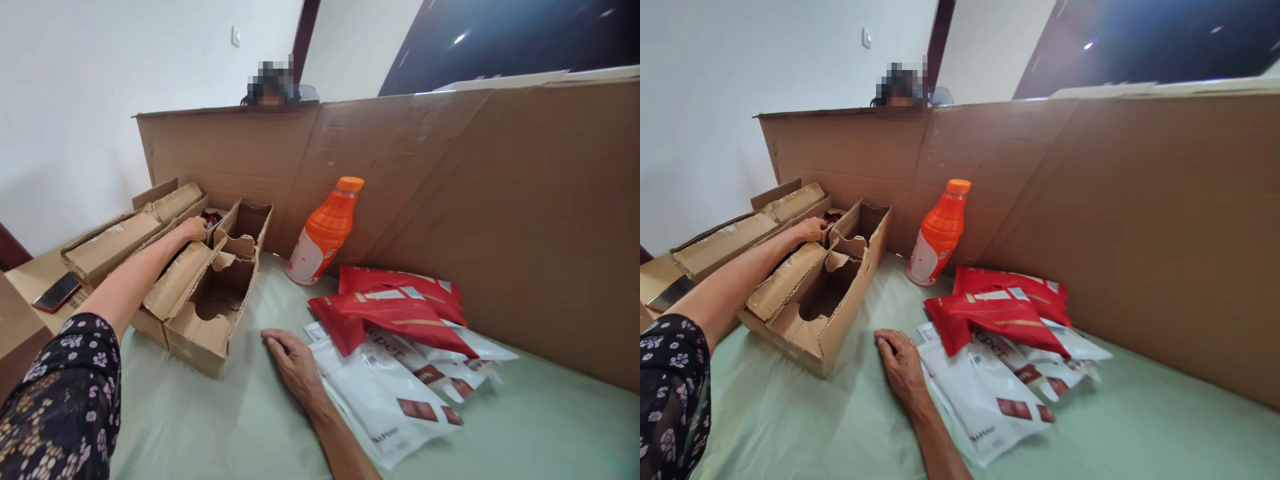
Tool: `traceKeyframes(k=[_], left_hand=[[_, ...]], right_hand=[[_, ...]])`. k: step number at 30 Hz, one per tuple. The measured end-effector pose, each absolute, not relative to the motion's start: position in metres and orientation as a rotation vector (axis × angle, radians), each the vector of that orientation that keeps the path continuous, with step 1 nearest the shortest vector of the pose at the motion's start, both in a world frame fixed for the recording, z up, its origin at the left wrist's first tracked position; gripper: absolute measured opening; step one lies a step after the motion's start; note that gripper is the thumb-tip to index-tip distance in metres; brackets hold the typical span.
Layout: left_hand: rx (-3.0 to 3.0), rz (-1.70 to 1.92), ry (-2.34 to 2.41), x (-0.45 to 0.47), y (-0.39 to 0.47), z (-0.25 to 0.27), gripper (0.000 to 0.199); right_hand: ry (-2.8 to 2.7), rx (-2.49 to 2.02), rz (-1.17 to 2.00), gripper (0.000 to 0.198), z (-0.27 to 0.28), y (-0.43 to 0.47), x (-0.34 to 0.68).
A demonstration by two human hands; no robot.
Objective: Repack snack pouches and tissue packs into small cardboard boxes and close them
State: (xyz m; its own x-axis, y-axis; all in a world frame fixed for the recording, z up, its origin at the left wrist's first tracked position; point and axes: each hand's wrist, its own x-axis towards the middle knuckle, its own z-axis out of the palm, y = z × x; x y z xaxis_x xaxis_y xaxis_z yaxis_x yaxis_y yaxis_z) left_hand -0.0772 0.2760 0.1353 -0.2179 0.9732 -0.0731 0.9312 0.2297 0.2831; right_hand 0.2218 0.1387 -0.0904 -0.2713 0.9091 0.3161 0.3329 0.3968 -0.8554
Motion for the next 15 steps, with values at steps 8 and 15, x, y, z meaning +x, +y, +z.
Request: traceKeyframes(k=[8,15], left_hand=[[1.749,0.294,2.575,-0.076,0.276,0.130,0.038],[1.723,0.218,2.538,-0.092,0.287,0.132,0.037]], right_hand=[[-1.798,-1.090,0.856,0.038,-0.091,0.139,0.223],[-1.799,-1.092,0.859,0.040,-0.092,0.139,0.224]])
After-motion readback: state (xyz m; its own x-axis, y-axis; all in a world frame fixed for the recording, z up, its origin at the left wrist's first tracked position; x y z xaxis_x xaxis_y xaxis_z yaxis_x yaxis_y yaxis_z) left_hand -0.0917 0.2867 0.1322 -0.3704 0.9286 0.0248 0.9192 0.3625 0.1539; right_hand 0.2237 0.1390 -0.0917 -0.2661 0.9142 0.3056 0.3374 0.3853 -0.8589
